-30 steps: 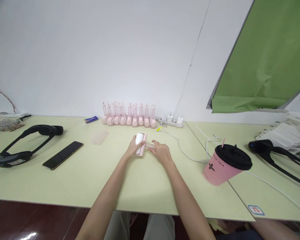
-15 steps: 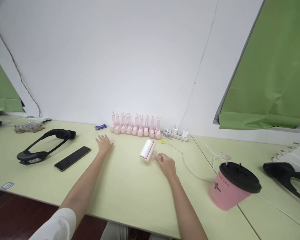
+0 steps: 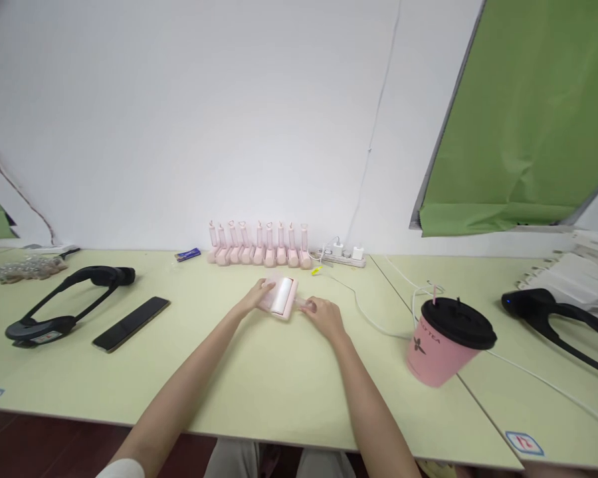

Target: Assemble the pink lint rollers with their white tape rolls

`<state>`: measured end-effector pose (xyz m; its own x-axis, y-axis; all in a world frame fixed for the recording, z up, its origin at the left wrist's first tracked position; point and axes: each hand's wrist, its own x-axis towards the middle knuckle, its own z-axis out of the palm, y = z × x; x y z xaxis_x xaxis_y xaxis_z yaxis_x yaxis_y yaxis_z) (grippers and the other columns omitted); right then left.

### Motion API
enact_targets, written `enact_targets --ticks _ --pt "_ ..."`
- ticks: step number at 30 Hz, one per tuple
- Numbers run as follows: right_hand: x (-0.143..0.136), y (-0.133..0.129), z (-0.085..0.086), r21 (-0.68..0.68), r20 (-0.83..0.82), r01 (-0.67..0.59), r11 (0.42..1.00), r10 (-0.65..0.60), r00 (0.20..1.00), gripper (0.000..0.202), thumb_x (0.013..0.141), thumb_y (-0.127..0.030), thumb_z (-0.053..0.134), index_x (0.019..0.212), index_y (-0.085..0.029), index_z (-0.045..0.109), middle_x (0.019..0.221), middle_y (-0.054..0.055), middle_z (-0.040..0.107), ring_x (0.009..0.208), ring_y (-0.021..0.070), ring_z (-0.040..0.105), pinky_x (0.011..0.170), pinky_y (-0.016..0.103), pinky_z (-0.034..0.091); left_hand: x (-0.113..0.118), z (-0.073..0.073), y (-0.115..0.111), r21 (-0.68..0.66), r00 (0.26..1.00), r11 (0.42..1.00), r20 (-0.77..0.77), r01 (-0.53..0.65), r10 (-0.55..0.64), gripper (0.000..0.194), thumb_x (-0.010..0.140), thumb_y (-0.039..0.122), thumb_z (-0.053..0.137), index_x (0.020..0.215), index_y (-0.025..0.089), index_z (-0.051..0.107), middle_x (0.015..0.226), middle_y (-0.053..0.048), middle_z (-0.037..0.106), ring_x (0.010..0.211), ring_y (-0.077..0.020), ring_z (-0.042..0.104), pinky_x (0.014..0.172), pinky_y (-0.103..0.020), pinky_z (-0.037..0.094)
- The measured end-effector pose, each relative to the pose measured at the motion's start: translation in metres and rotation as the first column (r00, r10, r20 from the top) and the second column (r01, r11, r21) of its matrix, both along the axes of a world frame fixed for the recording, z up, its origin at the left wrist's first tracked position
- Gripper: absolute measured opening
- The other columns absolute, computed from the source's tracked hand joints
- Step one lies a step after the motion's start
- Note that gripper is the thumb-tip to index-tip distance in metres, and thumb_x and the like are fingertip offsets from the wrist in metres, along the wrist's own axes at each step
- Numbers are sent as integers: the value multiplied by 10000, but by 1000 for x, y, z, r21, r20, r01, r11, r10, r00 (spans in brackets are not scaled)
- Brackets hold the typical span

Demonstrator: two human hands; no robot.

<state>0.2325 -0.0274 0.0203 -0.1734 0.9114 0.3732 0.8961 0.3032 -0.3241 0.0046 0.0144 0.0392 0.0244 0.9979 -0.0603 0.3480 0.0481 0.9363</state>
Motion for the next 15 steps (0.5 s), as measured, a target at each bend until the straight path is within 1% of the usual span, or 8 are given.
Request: enact_targets --ticks 1,3,5,8,11,13,15 --pt "2 0 1 -1 1 7 1000 -7 1000 320 759 -535 472 847 -264 618 774 -6 663 719 154 585 594 232 335 8 1 -3 -18 999 999 0 37 -37 620 712 551 509 1189 179 376 1113 -138 545 817 -220 585 540 -292 496" --pt "5 0 1 -5 -7 4 1000 -4 1000 322 748 -538 487 857 -266 622 790 -9 666 726 151 586 597 230 337 13 1 -7 -47 996 995 7 84 -84 664 706 555 515 1227 193 317 1169 -154 501 832 -225 579 517 -285 497" --pt "6 0 2 -11 -20 -28 1000 28 999 331 745 -543 489 868 -268 625 803 -10 668 728 150 586 600 230 340 10 -1 -9 -70 995 993 25 99 -98 674 710 566 499 1233 190 299 1180 -168 486 833 -230 578 510 -286 496" --pt "4 2 2 -29 -30 -65 997 64 997 336 751 -545 479 870 -269 628 797 -9 668 722 154 585 595 231 340 1 -5 -10 -70 993 992 50 109 -106 678 716 573 482 1238 190 282 1188 -173 475 838 -234 577 521 -301 498" --pt "1 2 2 -51 -17 -69 996 68 998 330 748 -540 486 868 -271 634 806 -8 671 733 157 588 592 232 337 -2 -9 -13 -53 993 992 40 114 -112 664 727 572 466 1237 187 284 1168 -157 496 840 -219 578 605 -316 498" --pt "-1 0 2 -64 2 -86 994 86 996 321 739 -538 500 858 -273 638 820 -10 672 746 159 589 592 232 333 -1 -9 -15 -19 991 992 -36 126 -127 648 714 566 491 1210 181 333 1113 -136 536 867 -216 572 704 -324 479" --pt "-2 -1 2 -75 8 -110 991 111 994 317 734 -537 508 850 -274 640 823 -9 672 749 158 587 592 230 329 0 -6 -17 13 984 989 -98 148 -146 622 695 555 524 1173 181 384 1057 -111 566 897 -216 562 767 -322 454"
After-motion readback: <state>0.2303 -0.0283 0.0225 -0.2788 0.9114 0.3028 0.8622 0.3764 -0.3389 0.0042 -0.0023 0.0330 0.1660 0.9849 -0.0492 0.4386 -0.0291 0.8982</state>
